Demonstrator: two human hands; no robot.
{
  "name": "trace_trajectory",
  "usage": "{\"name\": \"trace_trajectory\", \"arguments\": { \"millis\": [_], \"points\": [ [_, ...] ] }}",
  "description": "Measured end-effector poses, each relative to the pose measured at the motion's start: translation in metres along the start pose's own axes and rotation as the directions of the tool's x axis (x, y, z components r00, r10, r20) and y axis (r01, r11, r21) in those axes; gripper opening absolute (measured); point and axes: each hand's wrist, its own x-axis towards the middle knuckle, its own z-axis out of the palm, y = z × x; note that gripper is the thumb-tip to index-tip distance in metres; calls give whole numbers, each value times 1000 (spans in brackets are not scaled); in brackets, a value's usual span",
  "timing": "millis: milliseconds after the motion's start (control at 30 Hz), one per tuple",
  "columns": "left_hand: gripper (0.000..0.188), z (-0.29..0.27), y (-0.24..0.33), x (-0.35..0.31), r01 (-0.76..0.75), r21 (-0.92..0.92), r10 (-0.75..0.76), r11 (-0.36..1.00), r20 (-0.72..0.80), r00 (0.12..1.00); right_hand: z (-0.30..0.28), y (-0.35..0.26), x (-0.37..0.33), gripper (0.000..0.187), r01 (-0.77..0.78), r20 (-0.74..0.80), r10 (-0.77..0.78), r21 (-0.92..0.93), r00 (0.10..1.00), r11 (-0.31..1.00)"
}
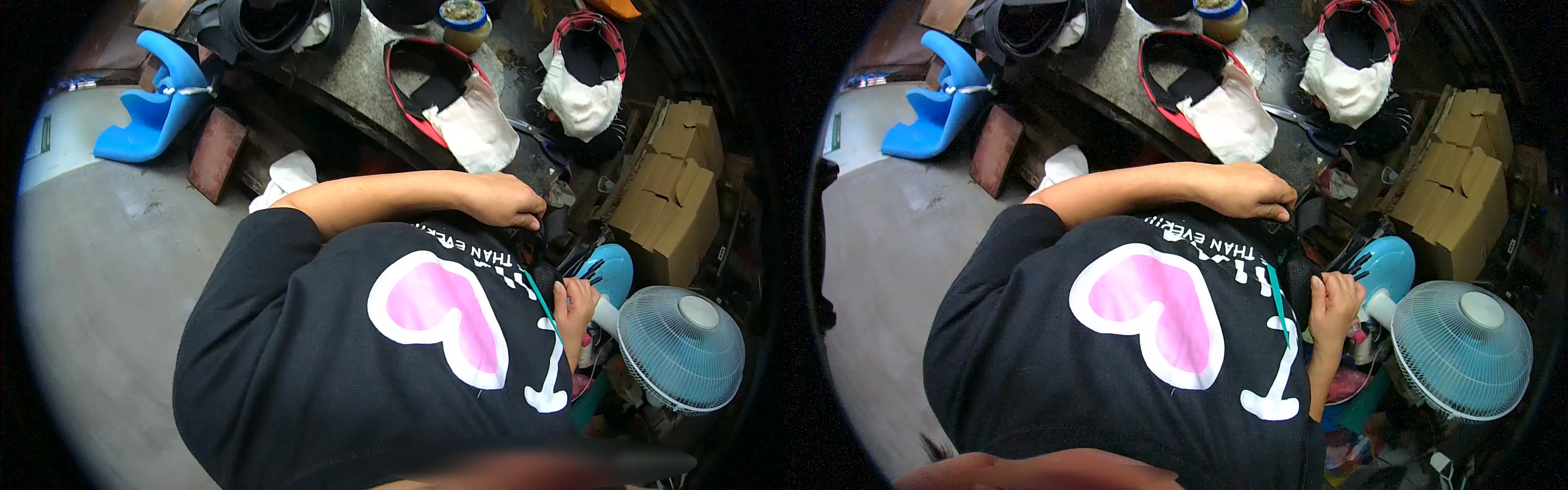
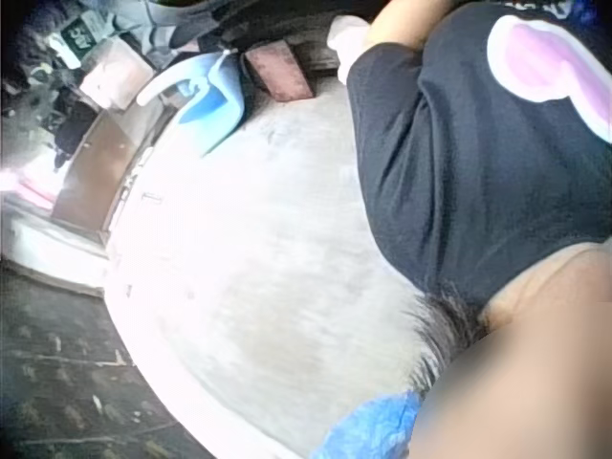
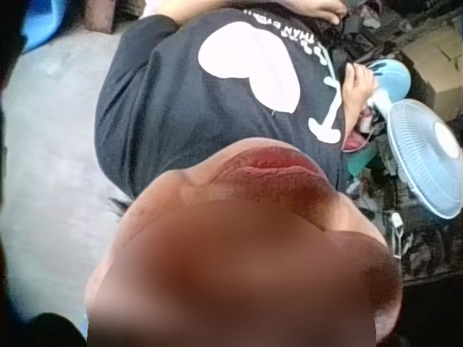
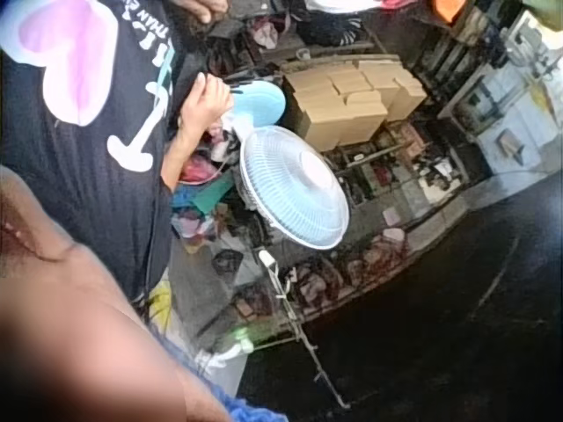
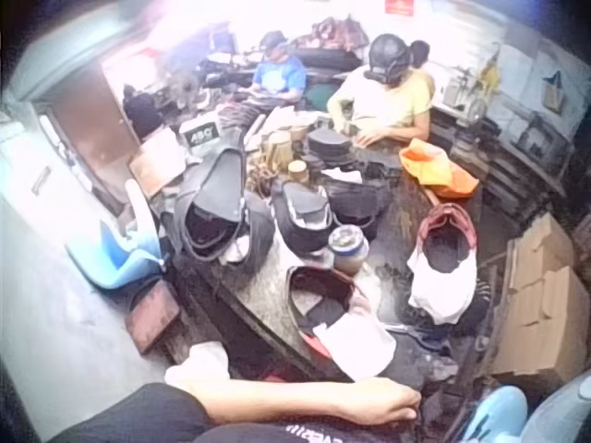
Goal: The person inserts white fabric pieces into a black bag with red trim, folds and tucks the edges, and trims excess fabric with scissors. The person repeats this process on multiple similar bags, handling each one individually.
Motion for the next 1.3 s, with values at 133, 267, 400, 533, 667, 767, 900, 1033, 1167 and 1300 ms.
{"name": "trace_trajectory", "arguments": {
  "millis": [133,267,400,533,667,767,900,1033,1167,1300],
  "points": [
    [32,-31,-21,-3,25,40,-26,999,40,999,12,-27,25,14,-104,5,104,-27,995,994],
    [33,-54,-36,-6,33,123,-45,992,97,994,31,-50,39,14,-179,-48,177,-26,983,984],
    [34,-78,-44,-8,9,170,-30,985,124,992,46,-67,50,16,-239,-103,234,-40,967,970],
    [34,-91,-54,-4,-15,215,-7,977,101,995,53,-72,68,16,-316,-134,302,-98,944,944],
    [35,-101,-65,5,21,232,-46,972,103,994,58,-71,90,17,-354,-131,337,-145,932,924],
    [35,-104,-77,11,53,262,-83,964,102,991,61,-66,103,18,-391,-107,379,-145,919,909],
    [35,-109,-95,13,111,242,-138,964,102,985,67,-53,120,19,-407,-66,402,-145,913,902],
    [33,-113,-95,5,153,157,-163,976,55,985,67,-46,134,21,-401,-27,401,-143,916,905],
    [26,-120,-76,4,78,84,-81,993,37,996,54,-48,135,19,-379,-16,382,-163,924,911],
    [26,-132,-64,9,58,53,-60,997,36,998,43,-53,136,17,-385,-37,384,-164,922,908]
  ]
}}
